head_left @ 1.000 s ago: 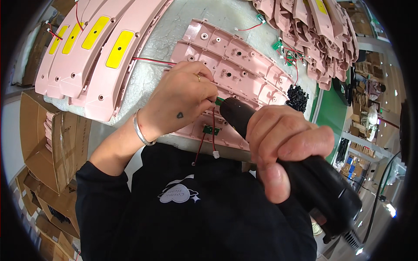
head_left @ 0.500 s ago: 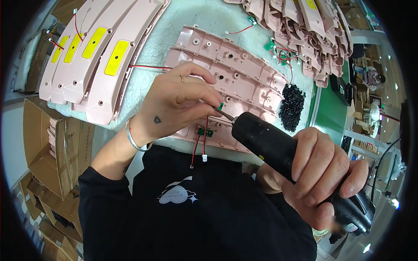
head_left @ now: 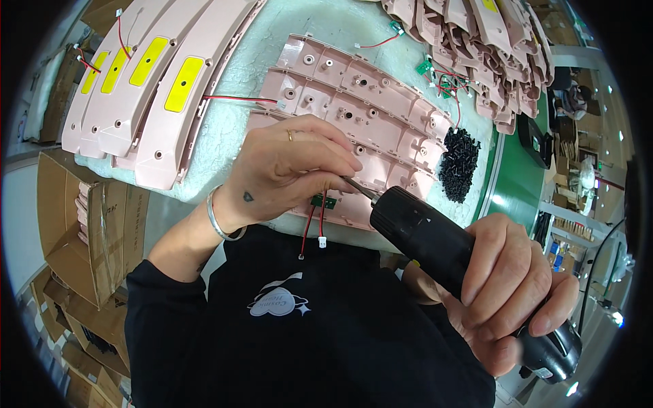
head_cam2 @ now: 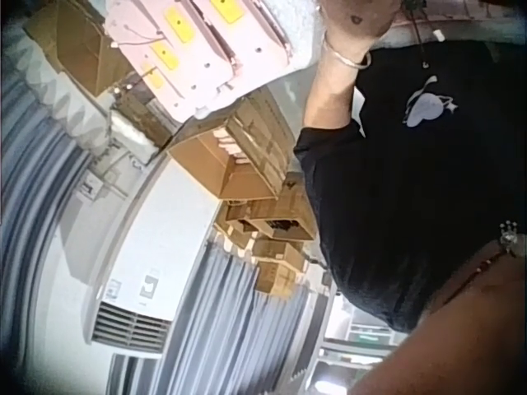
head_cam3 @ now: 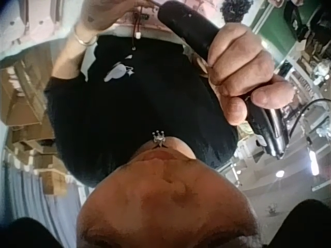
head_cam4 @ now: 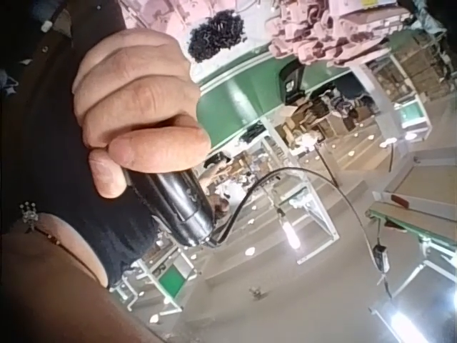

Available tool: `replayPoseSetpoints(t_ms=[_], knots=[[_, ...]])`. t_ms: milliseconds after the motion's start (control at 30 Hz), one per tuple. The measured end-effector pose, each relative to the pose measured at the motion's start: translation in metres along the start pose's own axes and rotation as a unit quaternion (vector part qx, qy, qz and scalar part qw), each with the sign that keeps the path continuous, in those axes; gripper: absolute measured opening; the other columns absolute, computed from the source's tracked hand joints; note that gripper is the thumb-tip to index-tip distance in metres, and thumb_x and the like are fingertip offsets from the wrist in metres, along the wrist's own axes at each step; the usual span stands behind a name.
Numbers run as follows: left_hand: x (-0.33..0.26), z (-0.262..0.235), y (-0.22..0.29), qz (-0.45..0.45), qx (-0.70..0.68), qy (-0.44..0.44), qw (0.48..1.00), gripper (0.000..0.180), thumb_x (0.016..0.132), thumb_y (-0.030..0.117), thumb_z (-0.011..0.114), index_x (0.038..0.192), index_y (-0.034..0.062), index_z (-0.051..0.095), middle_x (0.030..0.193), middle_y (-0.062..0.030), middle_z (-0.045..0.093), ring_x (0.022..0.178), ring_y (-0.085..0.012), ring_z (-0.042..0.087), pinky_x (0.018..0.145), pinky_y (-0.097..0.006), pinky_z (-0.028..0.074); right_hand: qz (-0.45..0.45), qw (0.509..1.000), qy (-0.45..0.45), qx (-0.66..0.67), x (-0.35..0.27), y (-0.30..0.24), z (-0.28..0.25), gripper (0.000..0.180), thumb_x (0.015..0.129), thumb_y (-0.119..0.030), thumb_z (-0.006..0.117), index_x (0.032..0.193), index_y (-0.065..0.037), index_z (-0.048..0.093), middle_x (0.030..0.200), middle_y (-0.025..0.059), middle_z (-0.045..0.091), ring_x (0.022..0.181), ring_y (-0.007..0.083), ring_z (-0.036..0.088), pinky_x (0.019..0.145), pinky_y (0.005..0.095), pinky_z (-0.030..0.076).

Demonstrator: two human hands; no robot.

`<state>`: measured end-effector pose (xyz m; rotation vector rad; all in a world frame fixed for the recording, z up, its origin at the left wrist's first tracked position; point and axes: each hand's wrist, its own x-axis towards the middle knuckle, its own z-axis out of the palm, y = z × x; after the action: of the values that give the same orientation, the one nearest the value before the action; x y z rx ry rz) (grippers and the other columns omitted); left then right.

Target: Assembling electronic components by attaching circuit boards to plastic housings using an electric screwdriver.

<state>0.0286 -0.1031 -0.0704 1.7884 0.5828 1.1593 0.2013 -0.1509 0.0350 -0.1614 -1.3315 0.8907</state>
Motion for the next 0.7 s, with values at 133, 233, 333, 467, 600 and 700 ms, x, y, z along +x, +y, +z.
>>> replayPoseSetpoints(t_ms=[133, 233, 333, 467, 600, 700], knots=[[-0.002, 0.0, 0.001, 0.035, 0.024, -0.009, 0.999, 0.021, 0.064, 0.004, 0.073, 0.085, 0.0034, 0.07, 0.081, -0.0049, 0.069, 0.09, -0.0243, 0.063, 0.07, -0.03, 0.052, 0.003, 1.0, 0.012, -0.002, -0.001, -0.004, 0.0, 0.025, 0.069, -0.009, 0.068, 0.083, -0.01, 0.048, 0.054, -0.0055, 0.054, 0.044, 0.0022, 0.049, 0.048, 0.0149, 0.043], [-0.001, -0.004, 0.001, 0.021, 0.055, -0.045, 0.997, 0.027, 0.065, 0.004, 0.072, 0.092, 0.0049, 0.069, 0.092, -0.0049, 0.068, 0.1, -0.026, 0.059, 0.076, -0.033, 0.051, 0.038, 0.998, -0.042, 0.013, 0.001, -0.002, -0.008, 0.027, 0.07, -0.011, 0.069, 0.087, -0.01, 0.047, 0.057, -0.0055, 0.055, 0.044, 0.0028, 0.048, 0.046, 0.015, 0.04], [0.001, -0.002, 0.004, 0.012, 0.2, -0.019, 0.98, 0.031, 0.067, 0.003, 0.07, 0.097, 0.0074, 0.067, 0.106, -0.0038, 0.064, 0.111, -0.0277, 0.052, 0.086, -0.038, 0.047, 0.089, 0.99, -0.055, -0.091, -0.011, 0.013, -0.013, 0.031, 0.072, -0.011, 0.062, 0.096, -0.011, 0.043, 0.063, -0.0044, 0.051, 0.045, 0.0063, 0.044, 0.042, 0.0203, 0.033], [0.002, -0.015, -0.001, 0.026, 0.241, -0.074, 0.967, 0.029, 0.069, 0.003, 0.068, 0.097, 0.0087, 0.065, 0.114, -0.0032, 0.06, 0.116, -0.0293, 0.047, 0.092, -0.041, 0.042, 0.13, 0.983, -0.082, -0.104, -0.016, 0.02, -0.017, 0.029, 0.071, -0.01, 0.056, 0.096, -0.01, 0.041, 0.062, -0.0016, 0.048, 0.043, 0.0098, 0.043, 0.044, 0.0239, 0.035], [0.007, -0.011, -0.011, 0.081, 0.33, -0.093, 0.936, 0.023, 0.067, 0.002, 0.064, 0.089, 0.0077, 0.065, 0.107, -0.0023, 0.062, 0.11, -0.0295, 0.05, 0.087, -0.039, 0.045, 0.147, 0.986, -0.045, -0.07, -0.018, 0.024, -0.015, 0.029, 0.072, 0.002, 0.063, 0.092, -0.002, 0.044, 0.062, 0.0063, 0.051, 0.05, 0.0187, 0.051, 0.047, 0.0323, 0.043], [0.001, -0.006, -0.022, 0.074, 0.315, -0.093, 0.942, 0.021, 0.065, 0.001, 0.063, 0.085, 0.0073, 0.064, 0.106, -0.0017, 0.062, 0.103, -0.0272, 0.054, 0.081, -0.036, 0.048, 0.153, 0.985, -0.045, -0.059, -0.02, 0.029, -0.011, 0.026, 0.07, 0.002, 0.063, 0.089, -0.002, 0.047, 0.061, 0.0073, 0.052, 0.05, 0.0204, 0.052, 0.048, 0.0326, 0.044]])
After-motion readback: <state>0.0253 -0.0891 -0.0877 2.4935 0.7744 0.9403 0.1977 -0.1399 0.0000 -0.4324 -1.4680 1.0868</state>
